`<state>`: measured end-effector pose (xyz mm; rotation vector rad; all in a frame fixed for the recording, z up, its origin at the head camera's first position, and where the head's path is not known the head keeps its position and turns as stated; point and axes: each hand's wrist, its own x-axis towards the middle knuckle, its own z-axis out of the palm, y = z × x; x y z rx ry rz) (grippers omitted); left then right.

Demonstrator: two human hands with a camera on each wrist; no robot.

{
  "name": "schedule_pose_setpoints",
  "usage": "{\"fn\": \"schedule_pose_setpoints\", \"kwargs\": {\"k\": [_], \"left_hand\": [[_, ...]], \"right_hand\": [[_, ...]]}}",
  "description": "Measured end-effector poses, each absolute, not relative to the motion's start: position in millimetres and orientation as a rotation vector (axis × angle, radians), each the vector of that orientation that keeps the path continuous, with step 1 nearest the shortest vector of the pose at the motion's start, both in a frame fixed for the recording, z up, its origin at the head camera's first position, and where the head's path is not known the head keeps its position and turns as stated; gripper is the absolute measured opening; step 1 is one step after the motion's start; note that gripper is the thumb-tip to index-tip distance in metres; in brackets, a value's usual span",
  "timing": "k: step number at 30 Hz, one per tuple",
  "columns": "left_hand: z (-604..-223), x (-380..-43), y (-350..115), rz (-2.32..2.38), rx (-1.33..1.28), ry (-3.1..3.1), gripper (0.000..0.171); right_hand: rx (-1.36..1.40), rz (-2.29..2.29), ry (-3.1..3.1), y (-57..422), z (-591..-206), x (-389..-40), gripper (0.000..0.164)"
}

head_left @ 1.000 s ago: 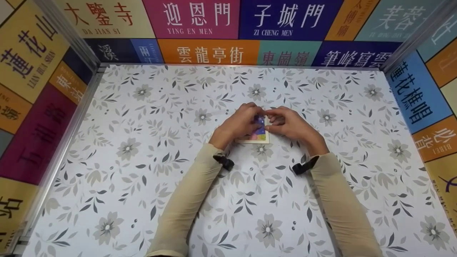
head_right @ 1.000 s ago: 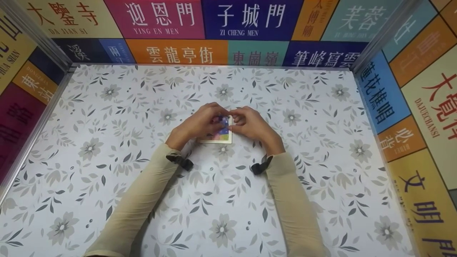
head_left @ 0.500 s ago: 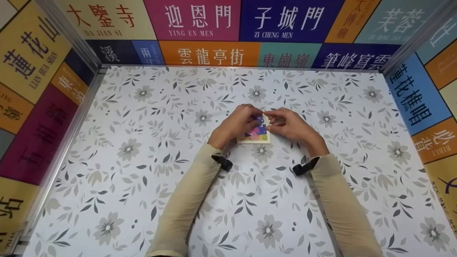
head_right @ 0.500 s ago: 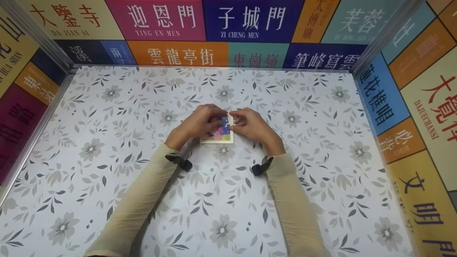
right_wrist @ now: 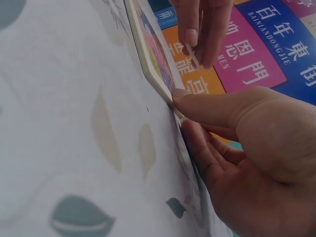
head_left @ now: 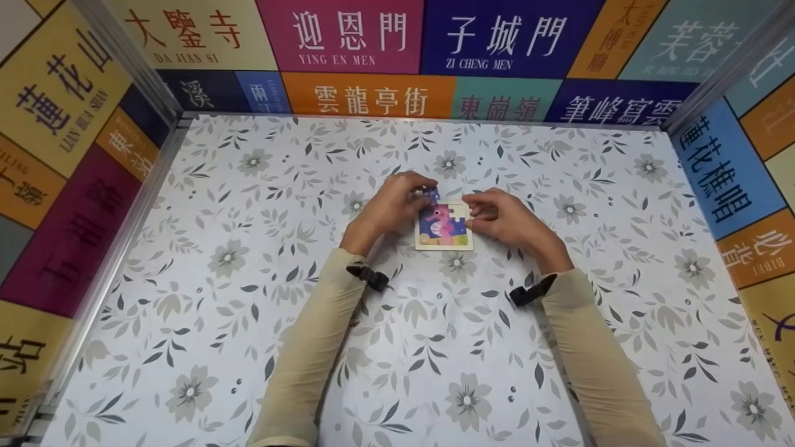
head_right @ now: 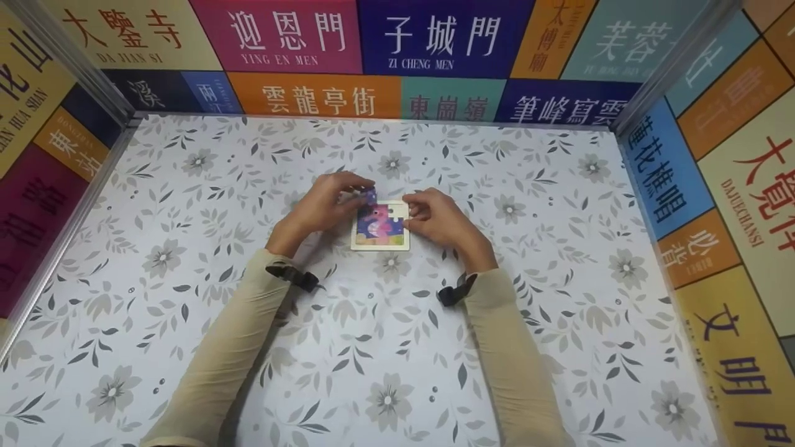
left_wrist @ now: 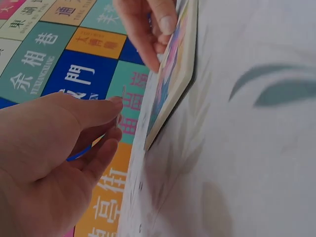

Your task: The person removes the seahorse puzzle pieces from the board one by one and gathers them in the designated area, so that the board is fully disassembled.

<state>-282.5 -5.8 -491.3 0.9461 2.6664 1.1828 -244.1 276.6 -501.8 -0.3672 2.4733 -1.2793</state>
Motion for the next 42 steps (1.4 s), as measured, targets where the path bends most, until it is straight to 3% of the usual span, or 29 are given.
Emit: {"fn": "schedule_pose_setpoints", "kwargs": {"k": [14, 42], "left_hand": [[-503, -279, -37, 1.117, 0.916, 2.729, 0.036], [-504, -281, -43, 1.053, 0.910, 2.718, 0.033]], "right_hand": [[-0.295, -1.307, 2.466, 280, -506, -242, 0.057], [-0.288, -1.261, 2.532, 273, -488, -235, 0.053]]}}
